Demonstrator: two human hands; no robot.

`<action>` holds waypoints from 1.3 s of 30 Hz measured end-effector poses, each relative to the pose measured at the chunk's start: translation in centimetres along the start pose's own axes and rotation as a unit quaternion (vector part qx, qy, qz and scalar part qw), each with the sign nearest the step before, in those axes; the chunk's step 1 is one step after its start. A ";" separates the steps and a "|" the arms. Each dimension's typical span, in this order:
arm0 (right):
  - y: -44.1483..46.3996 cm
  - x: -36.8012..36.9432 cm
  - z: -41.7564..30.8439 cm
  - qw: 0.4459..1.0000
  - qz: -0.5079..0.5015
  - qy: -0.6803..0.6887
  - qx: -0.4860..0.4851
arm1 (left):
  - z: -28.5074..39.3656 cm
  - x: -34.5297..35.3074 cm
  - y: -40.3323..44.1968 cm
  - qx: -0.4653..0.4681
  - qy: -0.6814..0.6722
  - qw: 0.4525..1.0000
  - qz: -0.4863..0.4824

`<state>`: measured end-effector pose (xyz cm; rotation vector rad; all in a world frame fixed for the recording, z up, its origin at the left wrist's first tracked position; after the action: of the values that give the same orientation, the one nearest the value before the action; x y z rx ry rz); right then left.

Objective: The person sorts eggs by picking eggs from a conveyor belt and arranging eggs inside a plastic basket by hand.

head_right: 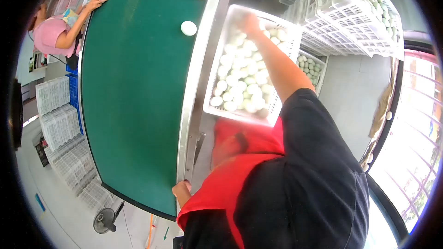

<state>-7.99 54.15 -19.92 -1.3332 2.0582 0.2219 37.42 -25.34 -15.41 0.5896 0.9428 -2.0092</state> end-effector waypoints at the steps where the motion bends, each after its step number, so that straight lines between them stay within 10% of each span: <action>1: 0.2 0.1 -0.4 1.000 0.009 -0.006 -0.008 | 0.0 0.0 0.1 -0.003 -0.003 1.000 -0.002; 7: -4.1 1.6 0.3 0.972 0.031 -0.153 -0.176 | -0.7 0.2 0.7 -0.029 -0.036 0.999 -0.012; 10: -7.2 1.3 -1.6 0.970 -0.073 -0.184 -0.144 | -0.8 0.6 1.0 -0.042 -0.064 0.997 -0.024; 13: -9.5 -2.0 -9.1 0.995 0.037 -0.035 -0.087 | -1.2 1.3 1.3 -0.077 -0.225 0.969 -0.058; 14: -8.6 -1.9 -10.4 0.960 0.097 -0.105 -0.239 | -1.1 2.1 1.4 -0.092 -0.484 0.864 -0.102; 15: -8.4 -1.9 -11.8 0.939 0.137 -0.101 -0.299 | -1.0 3.2 1.5 -0.125 -0.806 0.558 -0.152; 17: -8.0 -2.6 -17.8 0.916 0.164 -0.109 -0.350 | -0.3 3.9 1.5 -0.159 -0.931 0.270 -0.186; 21: -4.6 1.2 -23.1 0.907 0.057 -0.246 -0.338 | 0.1 4.0 0.9 -0.209 -0.953 0.123 -0.182; 30: -17.2 10.6 -28.2 0.824 -0.144 -0.201 -0.509 | 0.1 7.8 6.7 -0.216 -0.957 0.051 -0.187; 36: -22.6 13.7 -29.0 0.802 -0.067 -0.121 -0.581 | -1.0 2.4 -0.5 -0.194 -0.928 0.282 -0.144; 39: -20.4 14.6 -29.0 0.855 -0.094 -0.099 -0.500 | -1.1 2.7 -0.2 -0.161 -0.931 0.292 -0.151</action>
<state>-6.92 20.02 -2.52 -1.9591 1.6118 1.4242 35.85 -25.70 -17.84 -2.0304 -0.2770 -1.1530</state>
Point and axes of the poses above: each hand's wrist, its own y-axis towards the middle knuckle, its own x-axis out of the palm, z = x × y, the point moved 6 cm from there along y, towards the middle knuckle, and after that the axes turned 10 degrees about -x, right-handed, at the moved point
